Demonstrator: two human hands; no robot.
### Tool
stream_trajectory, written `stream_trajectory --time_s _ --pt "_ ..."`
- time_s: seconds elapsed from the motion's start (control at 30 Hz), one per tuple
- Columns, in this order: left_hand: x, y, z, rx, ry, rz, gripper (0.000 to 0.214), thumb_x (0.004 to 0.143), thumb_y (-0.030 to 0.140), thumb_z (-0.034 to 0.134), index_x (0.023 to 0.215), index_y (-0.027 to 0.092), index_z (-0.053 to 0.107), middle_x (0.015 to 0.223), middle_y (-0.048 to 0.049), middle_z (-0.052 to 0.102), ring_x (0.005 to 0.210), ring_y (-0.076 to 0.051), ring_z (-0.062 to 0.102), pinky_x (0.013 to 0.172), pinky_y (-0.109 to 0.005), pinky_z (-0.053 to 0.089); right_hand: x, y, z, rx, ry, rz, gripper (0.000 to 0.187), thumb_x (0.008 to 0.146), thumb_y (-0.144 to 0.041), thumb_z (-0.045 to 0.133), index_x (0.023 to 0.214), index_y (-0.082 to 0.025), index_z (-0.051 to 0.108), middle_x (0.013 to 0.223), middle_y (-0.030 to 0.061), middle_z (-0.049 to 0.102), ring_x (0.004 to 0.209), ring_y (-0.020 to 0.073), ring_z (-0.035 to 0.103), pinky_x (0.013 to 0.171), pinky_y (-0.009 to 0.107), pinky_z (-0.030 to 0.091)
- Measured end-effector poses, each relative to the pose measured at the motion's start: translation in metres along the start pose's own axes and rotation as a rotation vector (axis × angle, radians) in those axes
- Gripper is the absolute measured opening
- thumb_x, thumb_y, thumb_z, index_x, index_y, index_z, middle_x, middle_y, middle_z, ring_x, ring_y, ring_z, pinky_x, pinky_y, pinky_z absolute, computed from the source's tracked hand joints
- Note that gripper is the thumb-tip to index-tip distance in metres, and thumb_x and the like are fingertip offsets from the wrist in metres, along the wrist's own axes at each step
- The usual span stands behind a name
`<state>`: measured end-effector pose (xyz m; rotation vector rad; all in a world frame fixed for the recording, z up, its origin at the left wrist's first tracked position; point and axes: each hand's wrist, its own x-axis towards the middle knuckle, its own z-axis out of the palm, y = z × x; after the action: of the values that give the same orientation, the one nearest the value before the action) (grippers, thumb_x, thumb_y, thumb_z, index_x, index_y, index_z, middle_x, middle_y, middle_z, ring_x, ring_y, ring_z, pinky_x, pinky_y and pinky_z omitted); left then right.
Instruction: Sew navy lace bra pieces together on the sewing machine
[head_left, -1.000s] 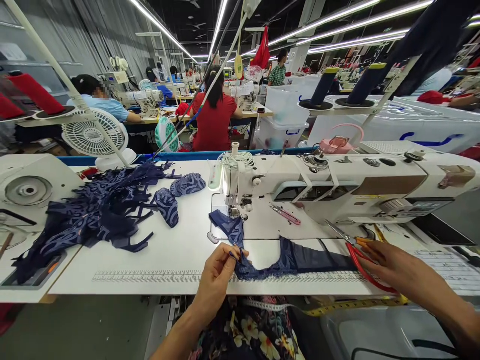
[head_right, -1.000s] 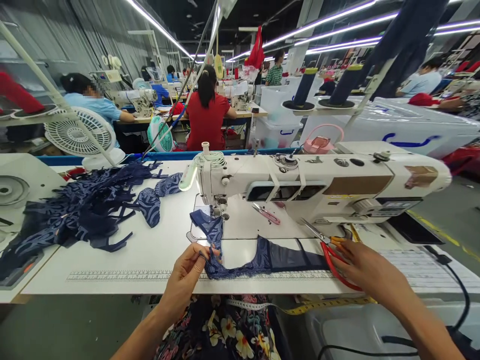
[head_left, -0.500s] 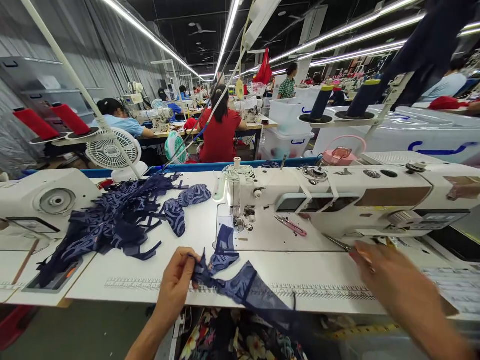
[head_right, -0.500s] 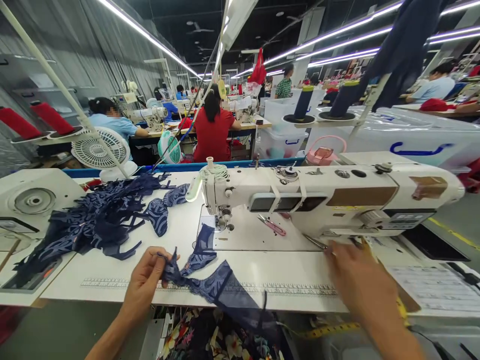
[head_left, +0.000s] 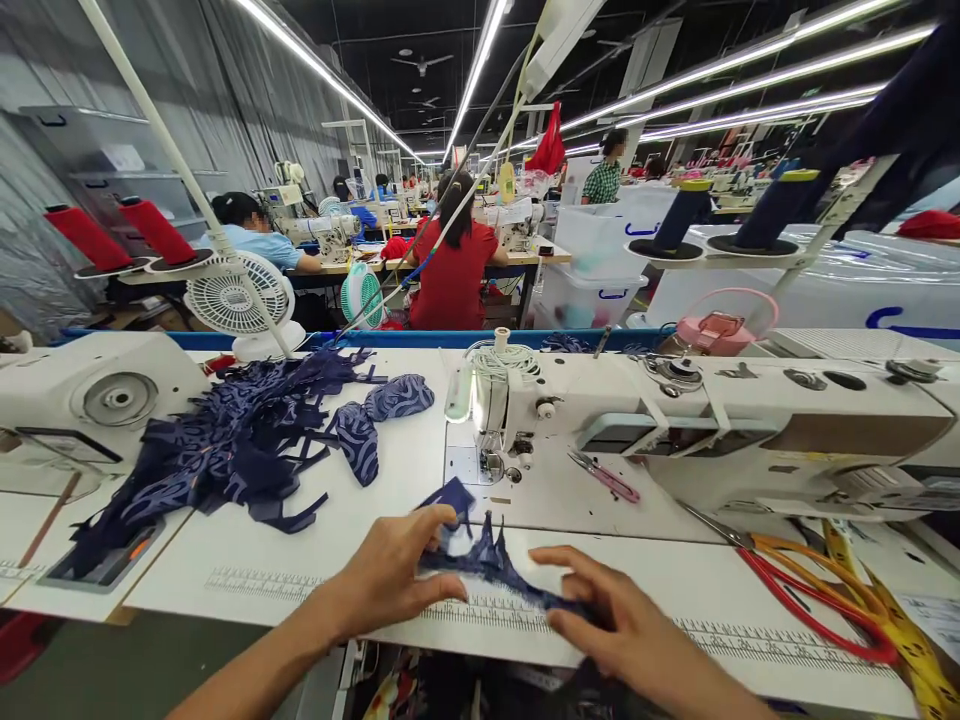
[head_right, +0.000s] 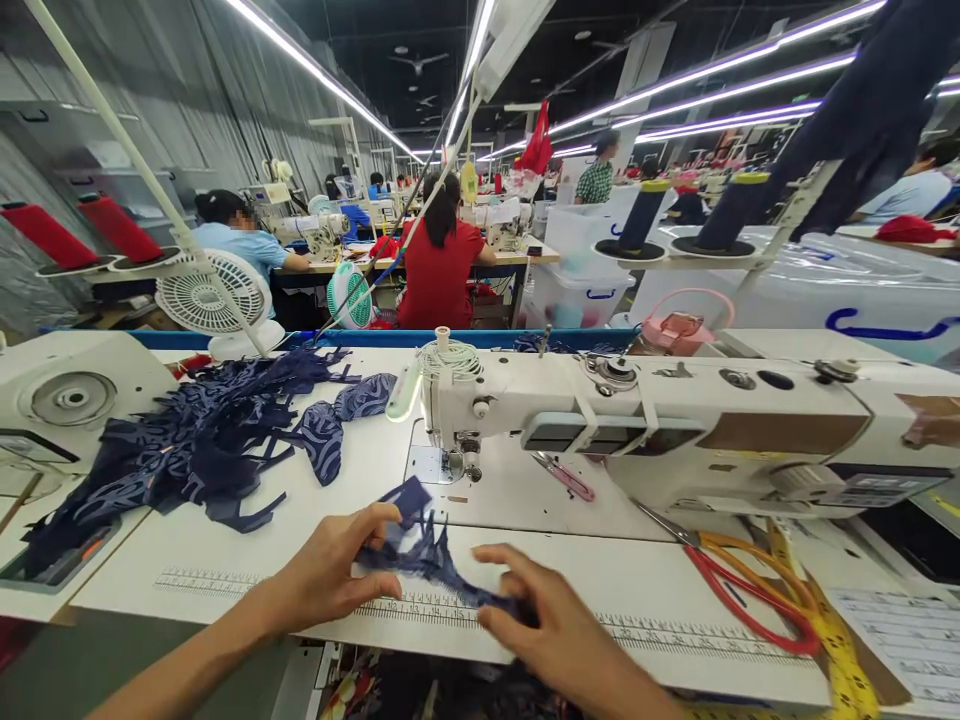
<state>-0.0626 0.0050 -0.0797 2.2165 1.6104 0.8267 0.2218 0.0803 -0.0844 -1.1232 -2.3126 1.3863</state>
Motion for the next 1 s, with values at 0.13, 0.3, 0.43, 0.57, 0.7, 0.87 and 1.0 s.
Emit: stream_trajectory --time_s 0.13,0.3,0.43,0.57,0.7,0.87,1.0 --pt "0.004 -0.033 0.000 0.537 0.058 0.169 0.023 0.095 0.010 0.039 0.110 0.018 0.054 0.074 -0.0001 0.057 0.056 -0.013 0.050 0.055 -0.024 0.036 -0.010 0.014 -0.081 -0.744 0.436 -0.329 0.037 0.090 -0.028 0.038 0.116 -0.026 0.065 0.087 0.0090 0.069 0.055 0.0188 0.058 0.047 0.029 0.046" --pt "0.012 -0.036 0.014 0.752 0.109 0.226 0.028 0.094 0.007 0.040 0.118 0.013 0.053 0.085 -0.0063 0.059 0.072 -0.019 0.056 0.069 -0.032 0.045 -0.012 0.020 -0.127 -1.286 0.592 -0.320 0.052 0.083 -0.007 0.031 0.123 -0.019 0.062 0.093 0.0160 0.069 0.078 0.0323 0.065 0.066 0.045 0.053" --pt "0.007 -0.032 0.023 0.729 0.142 0.210 0.040 0.085 -0.006 0.036 0.114 0.014 0.055 0.106 -0.0120 0.059 0.086 -0.021 0.058 0.072 -0.032 0.047 0.005 0.036 -0.095 -1.212 0.592 -0.489 0.052 0.083 -0.008 0.035 0.130 -0.014 0.056 0.108 0.0182 0.068 0.092 0.0329 0.066 0.072 0.048 0.057" --pt "0.010 -0.026 0.029 0.722 0.162 0.270 0.038 0.084 -0.005 0.036 0.110 0.014 0.058 0.111 -0.0145 0.058 0.092 -0.023 0.058 0.071 -0.033 0.050 0.036 0.017 -0.024 -0.918 0.332 -0.649 0.049 0.094 -0.014 0.038 0.143 -0.017 0.043 0.140 0.0124 0.053 0.127 0.0231 0.052 0.104 0.039 0.050" --pt "0.001 -0.022 0.031 0.799 0.061 0.272 0.035 0.088 -0.001 0.039 0.115 0.011 0.057 0.093 -0.0105 0.063 0.077 -0.021 0.060 0.063 -0.033 0.051 0.057 0.006 0.010 -0.804 0.260 -0.780 0.041 0.098 -0.020 0.042 0.138 -0.017 0.049 0.134 0.0106 0.059 0.124 0.0233 0.056 0.102 0.042 0.052" --pt "-0.045 -0.029 0.027 0.870 0.272 0.062 0.029 0.098 0.019 0.041 0.120 0.009 0.057 0.111 -0.0180 0.065 0.101 -0.029 0.063 0.078 -0.040 0.056 0.053 0.038 -0.012 -0.821 0.433 -0.739 0.037 0.097 -0.019 0.045 0.132 -0.018 0.056 0.129 0.0101 0.063 0.118 0.0229 0.061 0.099 0.040 0.054" --pt "-0.048 -0.021 0.037 0.746 0.331 -0.119 0.043 0.100 0.040 0.040 0.129 0.011 0.053 0.129 -0.0196 0.058 0.118 -0.033 0.057 0.091 -0.045 0.055 0.051 0.033 -0.018 -0.789 0.478 -0.698 0.031 0.097 -0.022 0.048 0.124 -0.016 0.061 0.124 0.0115 0.065 0.112 0.0235 0.063 0.096 0.040 0.055"
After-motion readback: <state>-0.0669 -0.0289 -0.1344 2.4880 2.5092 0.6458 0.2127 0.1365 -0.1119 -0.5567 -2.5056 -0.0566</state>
